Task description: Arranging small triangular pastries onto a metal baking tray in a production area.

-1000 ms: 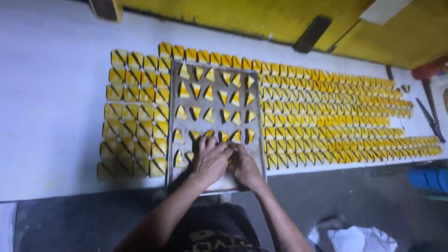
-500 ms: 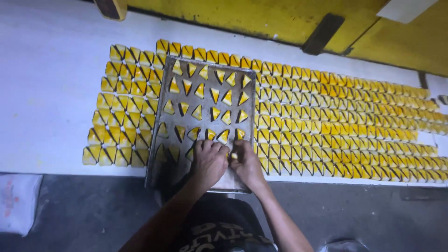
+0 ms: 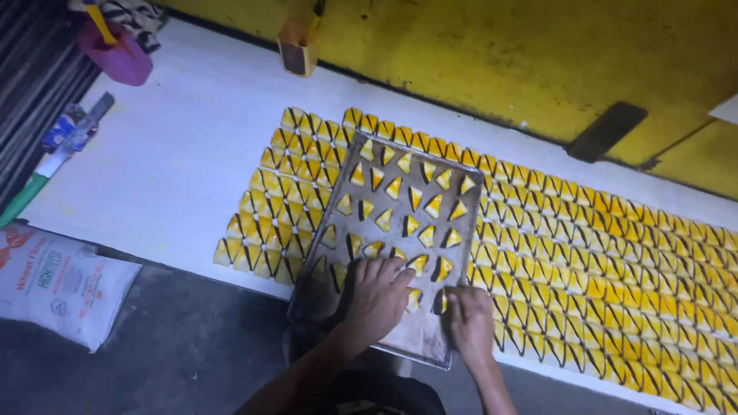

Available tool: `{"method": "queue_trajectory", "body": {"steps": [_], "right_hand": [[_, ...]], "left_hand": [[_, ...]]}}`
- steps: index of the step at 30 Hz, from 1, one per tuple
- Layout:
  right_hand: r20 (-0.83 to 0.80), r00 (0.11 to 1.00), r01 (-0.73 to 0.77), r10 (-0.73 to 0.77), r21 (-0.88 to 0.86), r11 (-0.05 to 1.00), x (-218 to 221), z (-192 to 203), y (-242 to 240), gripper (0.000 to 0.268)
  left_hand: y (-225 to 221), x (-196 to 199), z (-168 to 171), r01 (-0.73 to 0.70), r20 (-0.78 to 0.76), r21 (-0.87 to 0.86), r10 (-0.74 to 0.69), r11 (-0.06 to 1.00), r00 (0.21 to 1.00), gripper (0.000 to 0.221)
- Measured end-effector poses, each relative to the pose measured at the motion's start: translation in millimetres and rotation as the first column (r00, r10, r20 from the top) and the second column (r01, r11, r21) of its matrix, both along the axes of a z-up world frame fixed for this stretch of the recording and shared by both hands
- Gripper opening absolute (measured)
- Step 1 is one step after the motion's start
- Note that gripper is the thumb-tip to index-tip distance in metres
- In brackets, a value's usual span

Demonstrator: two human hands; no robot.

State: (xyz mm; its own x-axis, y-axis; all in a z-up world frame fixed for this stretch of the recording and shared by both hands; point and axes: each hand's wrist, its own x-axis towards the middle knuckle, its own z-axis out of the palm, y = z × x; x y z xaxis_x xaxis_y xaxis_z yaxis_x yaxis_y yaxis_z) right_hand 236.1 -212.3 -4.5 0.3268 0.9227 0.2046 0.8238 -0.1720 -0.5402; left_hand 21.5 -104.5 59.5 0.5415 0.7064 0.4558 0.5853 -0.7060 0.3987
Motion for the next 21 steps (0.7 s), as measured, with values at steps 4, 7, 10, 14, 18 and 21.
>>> {"method": "queue_trajectory", "body": {"steps": [4, 7, 10, 14, 18, 21], "right_hand": [[-0.026, 0.989, 0.143, -0.147, -0.123, 0.982, 27, 11, -8, 0.032], [-0.010, 0.996, 0.087, -0.088, -0.106, 0.991, 31, 44, 4, 0.028], [-0.031, 0.989, -0.144, 0.146, 0.057, 0.988, 1, 77, 47, 0.019], [-0.037, 0.932, -0.355, 0.360, 0.104, 0.929, -58, 93, 130, 0.018], [0.101, 0.929, -0.365, 0.357, 0.079, 0.928, -112, 72, 221, 0.012], [0.183, 0.937, -0.304, 0.299, 0.003, 0.953, -132, 59, 293, 0.015]], "left_hand": [[32, -38, 13, -0.037, 0.105, -0.168, 0.055, 0.985, 0.993, 0.024], [54, -69, 20, -0.274, -0.134, -0.210, 0.250, 0.939, 0.959, 0.021], [70, -100, 55, -0.342, -0.184, -0.399, 0.291, 0.851, 0.939, 0.022], [128, -139, -15, -0.310, -0.097, -0.228, 0.295, 0.923, 0.951, 0.026], [225, -149, -67, -0.287, -0.034, 0.146, 0.295, 0.947, 0.955, 0.027], [290, -133, -60, -0.170, -0.100, 0.119, 0.182, 0.978, 0.978, 0.030]]}}
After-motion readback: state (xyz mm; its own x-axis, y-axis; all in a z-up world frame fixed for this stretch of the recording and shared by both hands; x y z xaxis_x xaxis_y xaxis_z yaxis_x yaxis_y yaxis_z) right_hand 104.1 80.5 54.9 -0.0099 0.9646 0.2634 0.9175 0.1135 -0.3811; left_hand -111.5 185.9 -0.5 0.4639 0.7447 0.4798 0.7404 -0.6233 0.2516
